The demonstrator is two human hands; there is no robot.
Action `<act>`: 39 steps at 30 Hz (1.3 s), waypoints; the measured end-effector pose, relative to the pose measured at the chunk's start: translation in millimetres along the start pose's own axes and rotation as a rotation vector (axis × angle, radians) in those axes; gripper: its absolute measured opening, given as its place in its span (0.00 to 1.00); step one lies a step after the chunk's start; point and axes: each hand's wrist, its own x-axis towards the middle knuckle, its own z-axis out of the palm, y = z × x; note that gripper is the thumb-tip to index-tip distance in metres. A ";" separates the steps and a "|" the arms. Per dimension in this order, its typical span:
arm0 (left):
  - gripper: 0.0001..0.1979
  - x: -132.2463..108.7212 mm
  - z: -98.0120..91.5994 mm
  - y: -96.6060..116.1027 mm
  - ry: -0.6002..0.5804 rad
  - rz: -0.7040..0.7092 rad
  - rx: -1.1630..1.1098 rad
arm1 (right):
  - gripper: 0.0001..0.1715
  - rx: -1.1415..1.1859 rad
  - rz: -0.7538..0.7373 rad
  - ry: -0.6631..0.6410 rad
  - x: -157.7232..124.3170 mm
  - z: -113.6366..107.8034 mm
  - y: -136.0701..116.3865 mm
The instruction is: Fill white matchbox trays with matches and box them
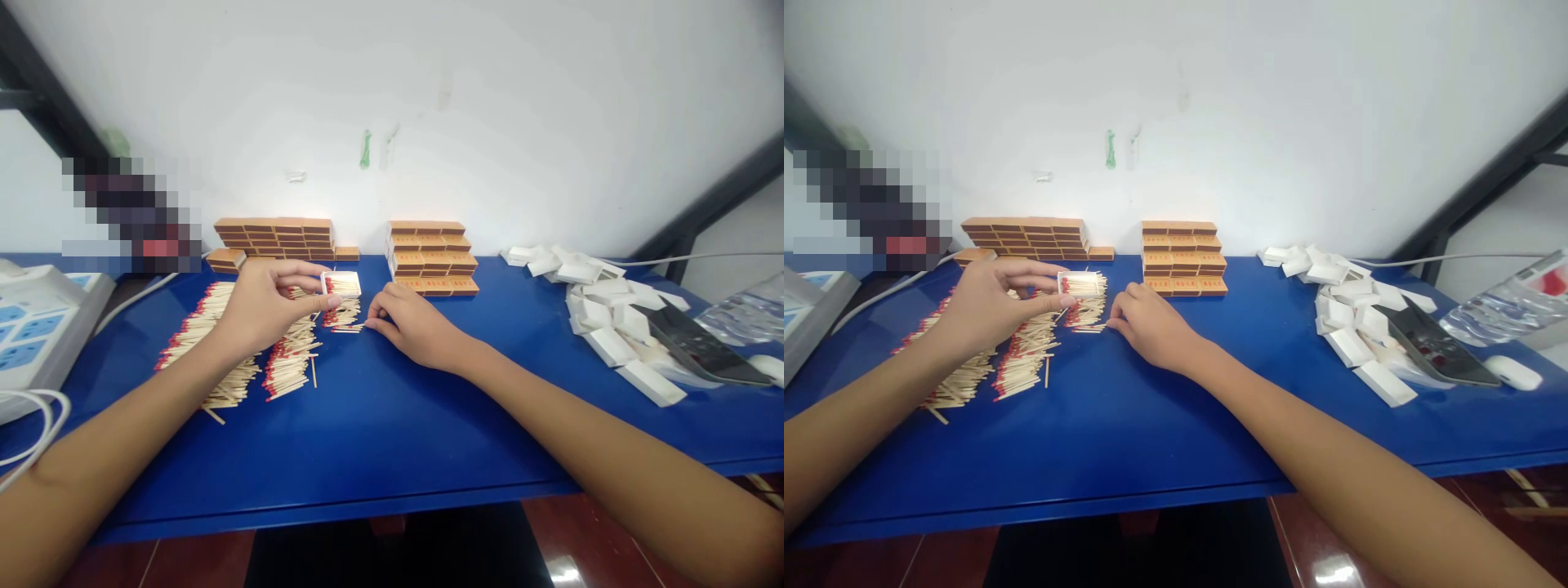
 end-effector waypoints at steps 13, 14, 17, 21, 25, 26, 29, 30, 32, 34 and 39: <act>0.24 -0.9 -0.1 1.2 -0.016 0.016 -0.044 | 0.06 0.031 -0.017 0.012 -6.6 10.5 -36.1; 0.24 -1.1 0.0 1.3 -0.019 0.015 -0.046 | 0.04 0.038 -0.012 0.022 -6.6 11.8 -36.3; 0.23 -1.5 0.1 1.2 -0.013 0.020 -0.036 | 0.02 0.073 0.001 0.055 -6.0 13.0 -34.3; 0.23 -1.1 0.2 0.6 -0.013 0.015 -0.020 | 0.02 0.085 -0.005 0.062 -5.3 12.7 -32.2; 0.24 -0.3 0.6 -1.8 -0.014 0.014 -0.026 | 0.03 0.078 0.014 0.055 -5.4 12.4 -32.6; 0.24 -0.2 0.7 -2.3 -0.015 0.014 -0.032 | 0.03 0.078 0.017 0.056 -5.4 12.4 -32.8; 0.23 0.2 1.0 -3.0 -0.016 0.013 -0.039 | 0.03 0.069 0.021 0.052 -5.3 12.1 -32.7; 0.23 0.3 1.1 -2.8 -0.013 0.014 -0.037 | 0.04 0.063 0.021 0.045 -5.2 11.9 -32.5; 0.23 0.5 1.2 -2.2 -0.005 0.022 -0.028 | 0.05 0.055 0.022 0.031 -5.0 11.6 -31.9; 0.23 0.3 1.0 -1.5 0.000 0.024 -0.021 | 0.04 0.054 0.030 0.031 -5.0 11.3 -31.2; 0.23 -1.3 0.7 -0.6 -0.023 0.015 -0.028 | 0.02 0.046 0.045 0.046 -5.1 10.7 -30.8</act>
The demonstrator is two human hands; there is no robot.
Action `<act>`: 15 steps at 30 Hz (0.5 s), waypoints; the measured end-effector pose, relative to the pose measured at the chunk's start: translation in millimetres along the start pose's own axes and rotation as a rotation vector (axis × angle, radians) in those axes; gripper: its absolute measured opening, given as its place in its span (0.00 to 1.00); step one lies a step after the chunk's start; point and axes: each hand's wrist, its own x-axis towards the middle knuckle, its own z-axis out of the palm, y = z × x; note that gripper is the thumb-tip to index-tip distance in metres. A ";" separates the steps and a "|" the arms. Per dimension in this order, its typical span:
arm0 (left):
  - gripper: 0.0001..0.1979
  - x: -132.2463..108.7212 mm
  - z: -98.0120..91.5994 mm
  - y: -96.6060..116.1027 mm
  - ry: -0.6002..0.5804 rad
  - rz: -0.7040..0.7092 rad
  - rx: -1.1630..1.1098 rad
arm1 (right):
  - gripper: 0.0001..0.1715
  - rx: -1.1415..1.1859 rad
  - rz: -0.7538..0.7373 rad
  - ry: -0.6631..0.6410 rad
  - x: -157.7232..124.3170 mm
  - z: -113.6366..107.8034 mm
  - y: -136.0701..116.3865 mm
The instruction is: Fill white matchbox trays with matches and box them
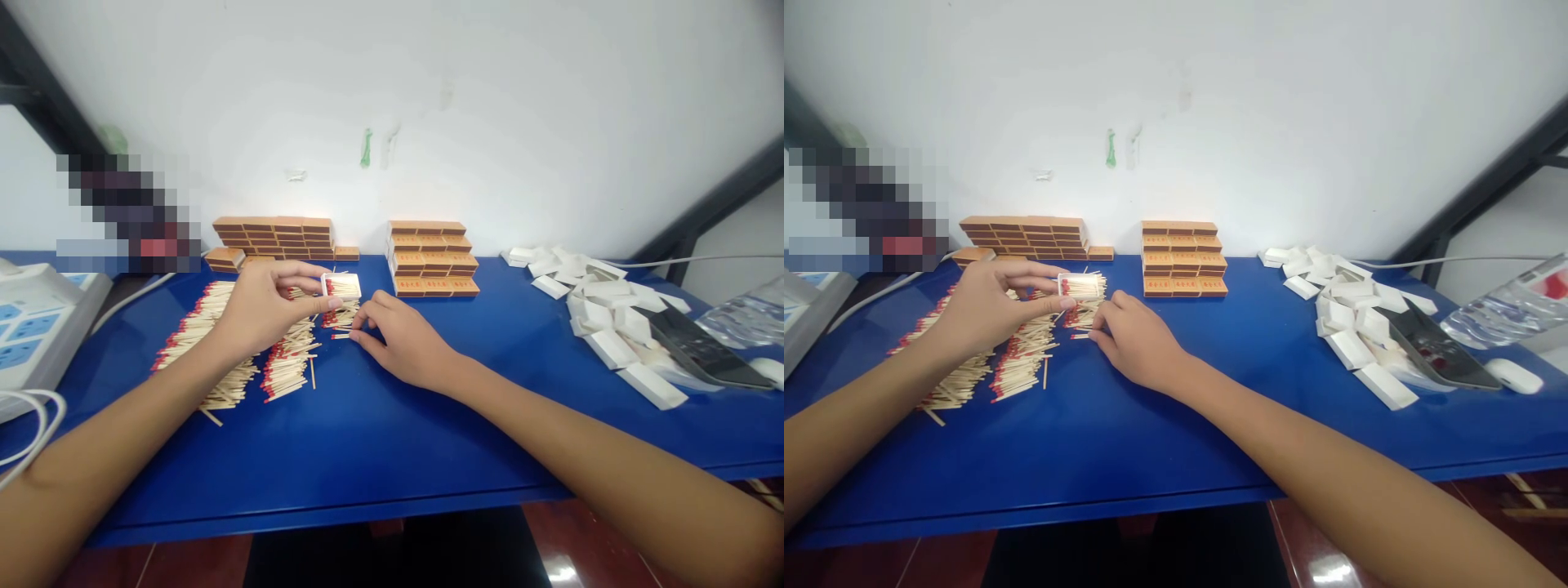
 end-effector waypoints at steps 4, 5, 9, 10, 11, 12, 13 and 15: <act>0.23 0.0 0.5 -0.4 -0.009 0.003 -0.012 | 0.04 -0.016 0.003 -0.020 1.1 -0.5 -0.3; 0.23 0.2 0.6 -0.5 -0.010 0.001 -0.014 | 0.05 -0.021 0.006 -0.031 1.5 -0.6 -0.3; 0.25 1.1 0.7 0.2 -0.010 -0.010 -0.009 | 0.05 -0.056 0.021 -0.080 2.2 -1.4 0.1; 0.25 1.2 0.6 0.5 -0.010 -0.015 -0.004 | 0.05 -0.061 0.021 -0.088 2.3 -1.8 0.3; 0.26 1.3 0.5 0.7 -0.010 -0.019 0.000 | 0.05 -0.061 0.017 -0.093 2.3 -2.4 0.5; 0.26 1.4 0.4 0.8 -0.010 -0.024 0.002 | 0.05 -0.056 0.013 -0.094 2.4 -3.3 0.7; 0.26 1.3 0.4 0.7 -0.012 -0.027 0.002 | 0.05 -0.051 0.008 -0.091 2.4 -4.5 0.9; 0.26 1.1 0.5 0.0 -0.023 -0.030 0.000 | 0.05 -0.040 0.006 -0.079 2.4 -7.6 1.3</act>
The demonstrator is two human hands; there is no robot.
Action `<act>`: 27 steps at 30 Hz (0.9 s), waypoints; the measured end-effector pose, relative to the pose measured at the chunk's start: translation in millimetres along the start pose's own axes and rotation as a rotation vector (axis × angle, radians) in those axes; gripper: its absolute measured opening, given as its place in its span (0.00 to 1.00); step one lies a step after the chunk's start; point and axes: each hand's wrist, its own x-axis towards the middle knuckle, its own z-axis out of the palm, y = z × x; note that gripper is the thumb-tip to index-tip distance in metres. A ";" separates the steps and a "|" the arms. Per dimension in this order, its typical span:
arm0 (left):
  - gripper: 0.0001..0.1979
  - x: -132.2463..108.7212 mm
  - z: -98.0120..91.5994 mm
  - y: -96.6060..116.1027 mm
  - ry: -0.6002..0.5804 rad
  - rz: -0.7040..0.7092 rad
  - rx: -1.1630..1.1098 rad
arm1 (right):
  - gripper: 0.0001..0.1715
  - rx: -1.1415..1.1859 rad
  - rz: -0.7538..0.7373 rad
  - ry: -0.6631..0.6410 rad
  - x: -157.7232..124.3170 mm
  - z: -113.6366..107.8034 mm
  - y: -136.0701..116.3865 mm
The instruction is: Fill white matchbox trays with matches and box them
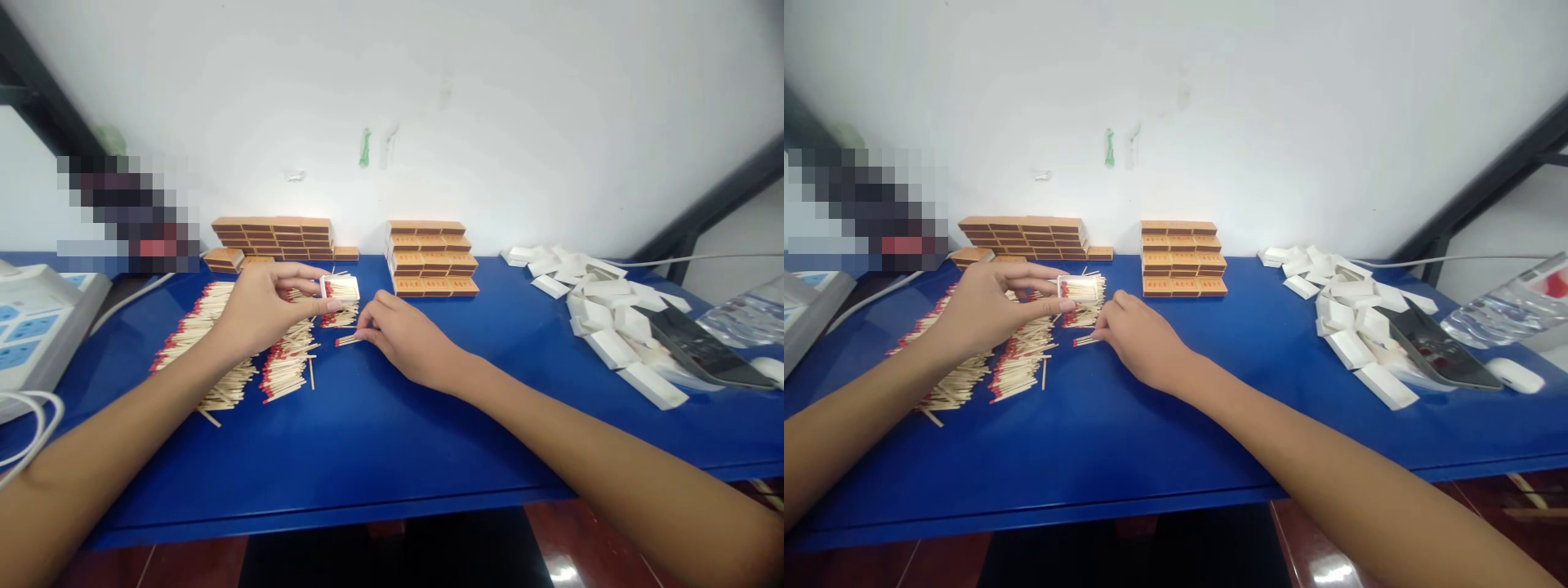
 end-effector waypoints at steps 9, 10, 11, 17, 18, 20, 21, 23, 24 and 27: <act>0.26 -0.2 0.5 -0.2 -0.031 -0.010 -0.007 | 0.06 0.070 -0.015 -0.054 -5.0 -8.3 1.0; 0.27 0.0 0.2 0.3 -0.032 -0.008 -0.012 | 0.06 0.073 -0.017 -0.064 -4.8 -8.2 0.7; 0.27 0.1 -0.1 0.6 -0.032 -0.007 -0.016 | 0.04 0.072 -0.017 -0.071 -4.3 -7.9 0.2; 0.25 -0.2 -0.7 -1.0 -0.023 -0.010 -0.004 | 0.05 0.018 -0.003 -0.092 0.5 -4.5 -2.1; 0.25 -0.3 -0.6 -1.4 -0.024 -0.012 -0.002 | 0.05 0.010 -0.007 -0.090 0.7 -3.8 -2.1; 0.25 -0.4 -0.3 -1.8 -0.024 -0.011 -0.007 | 0.06 -0.005 -0.014 -0.089 0.6 -3.3 -2.1; 0.24 -0.3 -0.2 -1.8 -0.026 -0.011 -0.013 | 0.06 -0.011 -0.014 -0.091 0.4 -3.6 -2.3; 0.24 -0.1 -0.1 -1.9 -0.028 -0.012 -0.020 | 0.06 -0.013 -0.008 -0.105 -0.2 -5.3 -3.4; 0.24 0.0 -0.1 -1.9 -0.029 -0.011 -0.021 | 0.05 -0.007 -0.003 -0.116 -0.5 -6.6 -4.3; 0.23 0.5 0.3 -1.8 -0.030 -0.008 -0.014 | 0.05 0.003 0.006 -0.160 -1.5 -11.3 -7.6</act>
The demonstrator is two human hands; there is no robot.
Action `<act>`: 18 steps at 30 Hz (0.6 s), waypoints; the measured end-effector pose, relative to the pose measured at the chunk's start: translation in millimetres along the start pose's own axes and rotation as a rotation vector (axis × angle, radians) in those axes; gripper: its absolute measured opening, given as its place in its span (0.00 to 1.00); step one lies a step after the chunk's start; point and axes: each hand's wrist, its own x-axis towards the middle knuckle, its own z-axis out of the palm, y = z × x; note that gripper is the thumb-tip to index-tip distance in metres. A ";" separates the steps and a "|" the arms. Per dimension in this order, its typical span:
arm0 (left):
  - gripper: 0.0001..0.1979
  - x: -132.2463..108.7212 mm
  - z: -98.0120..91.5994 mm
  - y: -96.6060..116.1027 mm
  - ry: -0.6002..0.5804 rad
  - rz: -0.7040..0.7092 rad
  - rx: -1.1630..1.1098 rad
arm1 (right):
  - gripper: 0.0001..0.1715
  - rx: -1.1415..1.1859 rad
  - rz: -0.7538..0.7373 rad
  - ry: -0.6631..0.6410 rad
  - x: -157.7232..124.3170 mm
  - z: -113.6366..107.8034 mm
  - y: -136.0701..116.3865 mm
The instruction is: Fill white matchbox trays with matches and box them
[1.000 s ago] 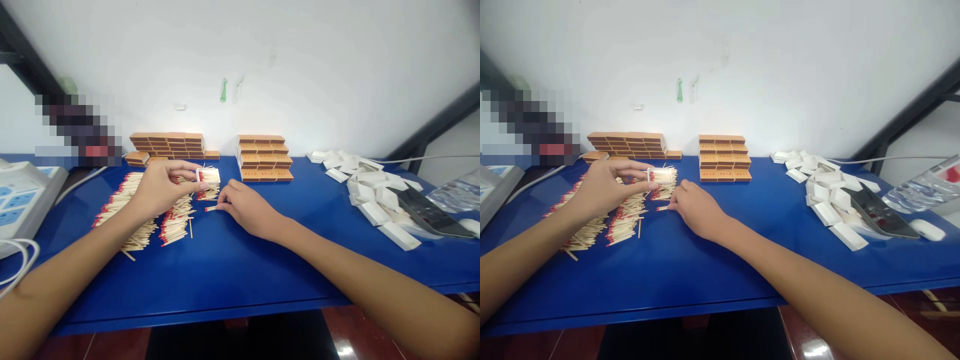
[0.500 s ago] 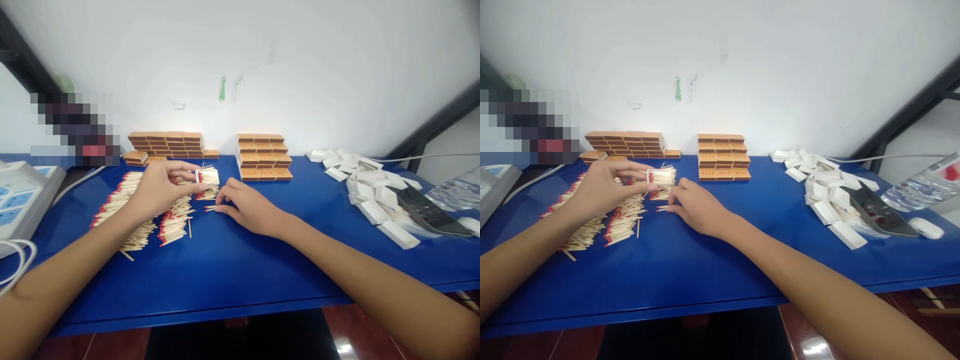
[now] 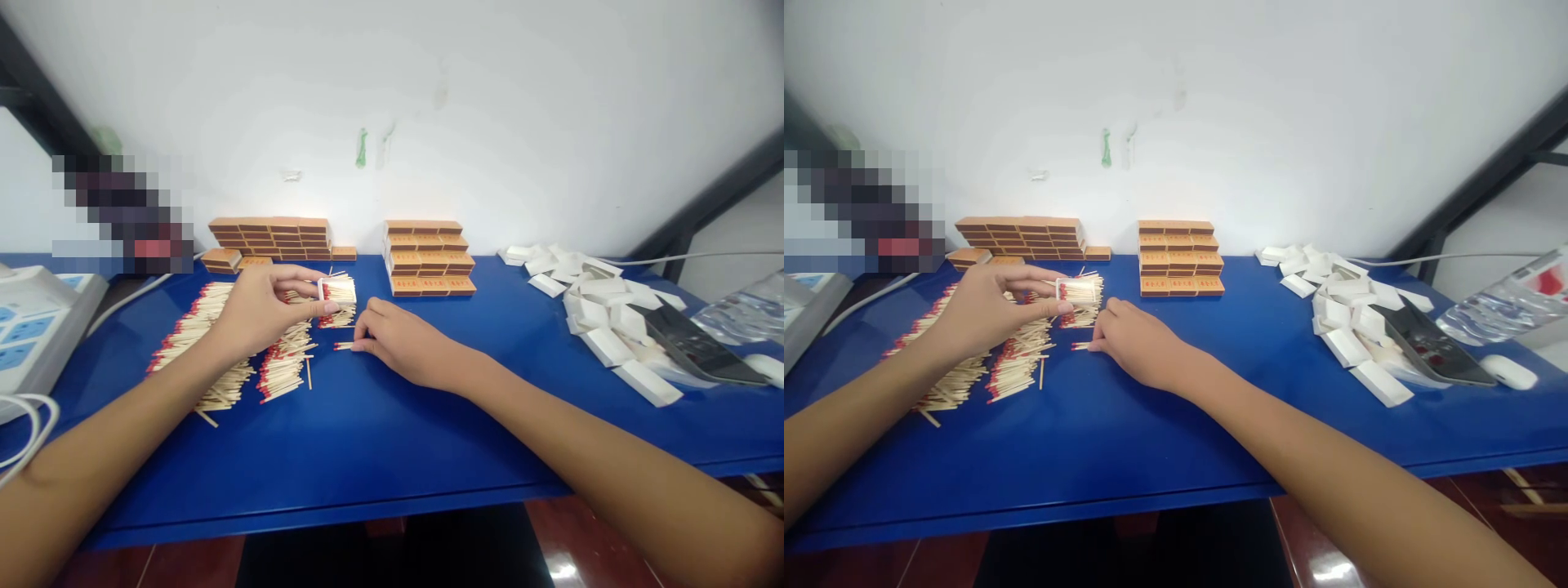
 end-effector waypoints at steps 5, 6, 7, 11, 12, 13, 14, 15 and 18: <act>0.24 0.4 1.0 0.8 -0.002 -0.010 0.015 | 0.09 -0.031 -0.002 -0.015 -2.9 -1.7 -3.2; 0.24 0.3 0.9 1.0 -0.002 -0.015 0.015 | 0.09 -0.037 -0.007 -0.012 -3.3 -1.3 -3.2; 0.24 0.2 0.8 1.1 -0.003 -0.018 0.016 | 0.09 -0.042 -0.011 -0.010 -3.6 -0.9 -2.9; 0.24 -0.6 -0.1 1.6 -0.002 -0.024 0.019 | 0.08 -0.068 -0.010 0.007 -4.2 -2.5 0.7; 0.24 -0.7 -0.2 1.7 -0.004 -0.025 0.025 | 0.08 -0.073 -0.008 0.014 -4.2 -3.8 2.4; 0.24 -0.9 -0.3 1.9 -0.007 -0.025 0.034 | 0.09 -0.075 -0.007 0.023 -4.3 -5.3 4.4; 0.25 -1.1 -0.3 2.0 -0.011 -0.024 0.043 | 0.09 -0.075 -0.009 0.036 -4.4 -6.8 6.5; 0.25 -1.2 -0.2 1.9 -0.016 -0.020 0.049 | 0.09 -0.072 -0.013 0.055 -4.6 -8.2 8.4; 0.26 -1.4 0.0 1.1 -0.034 0.001 0.043 | 0.08 -0.035 -0.009 0.123 -5.3 -9.8 11.0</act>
